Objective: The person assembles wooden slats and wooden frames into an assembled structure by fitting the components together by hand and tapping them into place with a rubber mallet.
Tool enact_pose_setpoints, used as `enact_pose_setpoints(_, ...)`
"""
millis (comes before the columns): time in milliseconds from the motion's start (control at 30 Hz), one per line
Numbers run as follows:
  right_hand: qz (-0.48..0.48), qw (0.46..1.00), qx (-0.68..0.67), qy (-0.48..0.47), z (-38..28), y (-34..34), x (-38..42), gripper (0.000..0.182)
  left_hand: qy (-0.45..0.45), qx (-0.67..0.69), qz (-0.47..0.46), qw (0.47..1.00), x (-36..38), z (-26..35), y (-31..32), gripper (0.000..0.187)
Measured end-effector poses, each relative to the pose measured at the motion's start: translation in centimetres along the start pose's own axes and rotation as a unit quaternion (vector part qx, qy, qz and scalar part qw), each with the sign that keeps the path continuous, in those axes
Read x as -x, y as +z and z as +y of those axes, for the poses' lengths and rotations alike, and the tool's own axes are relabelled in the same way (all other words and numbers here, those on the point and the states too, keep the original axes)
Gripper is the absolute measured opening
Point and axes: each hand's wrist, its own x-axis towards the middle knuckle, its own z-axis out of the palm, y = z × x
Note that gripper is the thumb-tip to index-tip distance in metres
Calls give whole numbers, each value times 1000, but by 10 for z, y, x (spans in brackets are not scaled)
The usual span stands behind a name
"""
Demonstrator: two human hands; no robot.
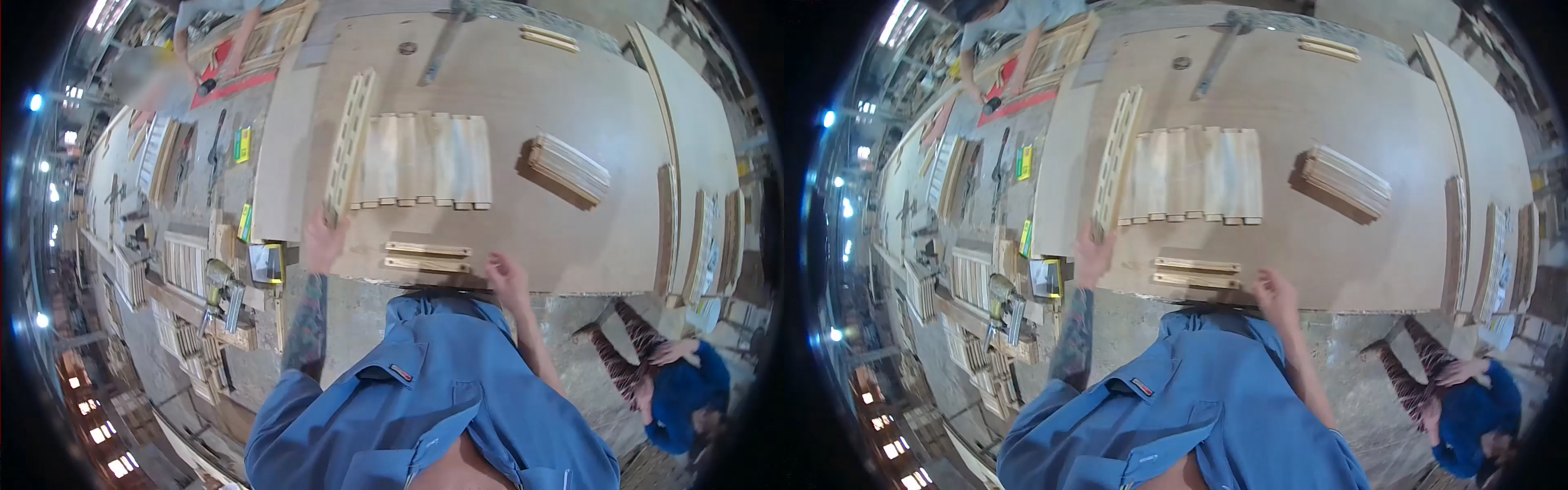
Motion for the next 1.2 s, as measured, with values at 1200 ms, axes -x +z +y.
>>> enact_pose_setpoints(1200, -41, 909, 378, -171, -30, 31, -22, 31, 321, -46, -337, 884, 34, 15, 32, 36)
